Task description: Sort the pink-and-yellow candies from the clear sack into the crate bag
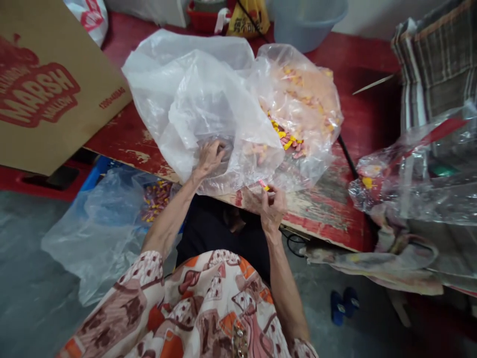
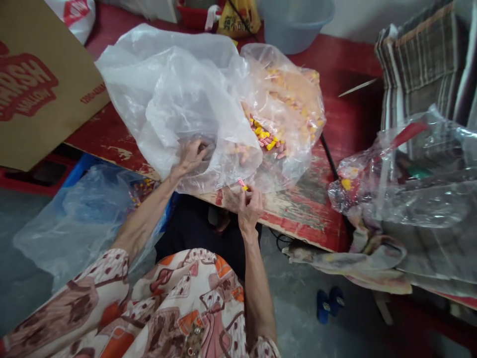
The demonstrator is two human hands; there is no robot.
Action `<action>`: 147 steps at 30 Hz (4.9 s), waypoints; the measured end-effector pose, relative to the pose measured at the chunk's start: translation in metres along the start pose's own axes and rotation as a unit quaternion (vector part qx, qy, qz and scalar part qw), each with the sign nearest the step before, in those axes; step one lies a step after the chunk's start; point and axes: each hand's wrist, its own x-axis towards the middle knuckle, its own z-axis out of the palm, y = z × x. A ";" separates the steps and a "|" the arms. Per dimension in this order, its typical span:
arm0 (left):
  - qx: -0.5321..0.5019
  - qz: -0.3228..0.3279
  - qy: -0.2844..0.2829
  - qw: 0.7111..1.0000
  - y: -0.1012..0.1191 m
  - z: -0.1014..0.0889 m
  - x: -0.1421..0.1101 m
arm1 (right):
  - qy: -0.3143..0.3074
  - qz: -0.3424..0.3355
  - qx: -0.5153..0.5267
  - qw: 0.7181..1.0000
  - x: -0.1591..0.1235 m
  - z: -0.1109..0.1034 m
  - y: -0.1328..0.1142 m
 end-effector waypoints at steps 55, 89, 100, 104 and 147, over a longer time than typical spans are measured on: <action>-0.022 0.225 -0.162 0.961 0.114 0.016 -0.119 | 0.218 0.178 -0.039 0.959 0.090 -0.091 0.074; -0.042 0.231 -0.122 0.964 0.111 0.035 -0.145 | 0.065 0.091 0.074 0.991 0.091 -0.027 0.017; 0.026 0.036 0.067 0.997 0.048 -0.014 -0.049 | -0.059 0.121 0.141 0.981 0.033 -0.004 -0.001; 0.086 0.031 -0.035 0.995 0.015 -0.008 -0.028 | -0.032 0.113 0.128 0.985 0.033 -0.002 0.000; 0.244 0.278 -0.334 0.867 0.129 -0.040 -0.076 | 0.059 0.100 0.049 0.992 0.012 -0.012 0.012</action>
